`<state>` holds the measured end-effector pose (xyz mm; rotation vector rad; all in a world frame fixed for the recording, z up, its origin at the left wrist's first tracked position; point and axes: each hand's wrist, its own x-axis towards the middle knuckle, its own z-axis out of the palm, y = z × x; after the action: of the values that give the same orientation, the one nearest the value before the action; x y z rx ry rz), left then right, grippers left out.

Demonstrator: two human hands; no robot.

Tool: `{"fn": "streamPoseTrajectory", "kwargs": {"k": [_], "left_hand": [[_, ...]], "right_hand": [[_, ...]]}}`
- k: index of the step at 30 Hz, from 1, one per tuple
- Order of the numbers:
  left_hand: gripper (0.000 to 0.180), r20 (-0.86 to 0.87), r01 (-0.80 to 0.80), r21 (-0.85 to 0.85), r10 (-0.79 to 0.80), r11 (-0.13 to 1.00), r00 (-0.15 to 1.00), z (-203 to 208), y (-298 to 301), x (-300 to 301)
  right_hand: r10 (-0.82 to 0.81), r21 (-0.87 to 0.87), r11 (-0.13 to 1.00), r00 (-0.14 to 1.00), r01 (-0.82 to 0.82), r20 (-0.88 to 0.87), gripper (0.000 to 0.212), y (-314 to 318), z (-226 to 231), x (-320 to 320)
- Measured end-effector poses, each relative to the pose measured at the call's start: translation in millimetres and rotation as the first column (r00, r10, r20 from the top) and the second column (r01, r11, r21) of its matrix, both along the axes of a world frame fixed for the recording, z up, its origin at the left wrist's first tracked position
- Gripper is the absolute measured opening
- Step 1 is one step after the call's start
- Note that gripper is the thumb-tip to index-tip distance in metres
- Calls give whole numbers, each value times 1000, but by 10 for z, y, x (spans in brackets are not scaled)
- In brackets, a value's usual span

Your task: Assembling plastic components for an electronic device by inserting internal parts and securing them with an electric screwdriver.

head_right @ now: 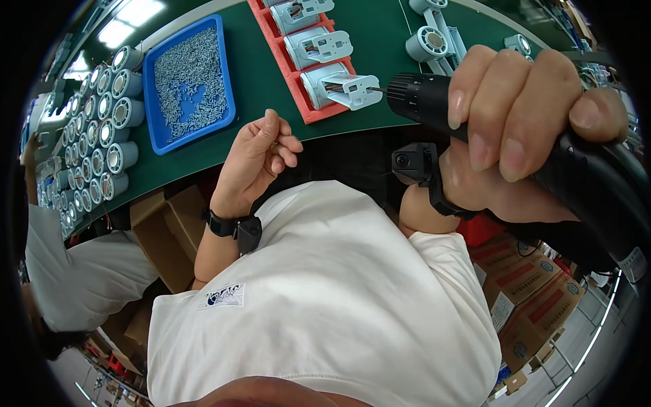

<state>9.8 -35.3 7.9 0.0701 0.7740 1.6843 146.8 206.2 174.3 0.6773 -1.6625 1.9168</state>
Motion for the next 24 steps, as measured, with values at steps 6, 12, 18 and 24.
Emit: {"fn": "streamPoseTrajectory", "kwargs": {"k": [6, 12, 18, 24], "left_hand": [[38, -110, -8, -13, 7, 1000, 994, 16, 53, -8], [35, -159, -86, -67, 75, 994, 985, 110, -31, 21], [27, -156, -173, -140, 151, 975, 976, 240, 10, 124], [23, -17, -165, 55, 167, 985, 986, 66, 211, 104]], "right_hand": [[-36, 3, 999, 999, 36, 3, 73, -44, -24, -18], [-145, -45, 989, 989, 144, -24, 70, -136, -49, 8], [-290, -178, 945, 955, 275, -61, 62, -156, 45, 205], [-257, -228, 943, 965, 240, -49, 52, -89, 161, 368]]}}
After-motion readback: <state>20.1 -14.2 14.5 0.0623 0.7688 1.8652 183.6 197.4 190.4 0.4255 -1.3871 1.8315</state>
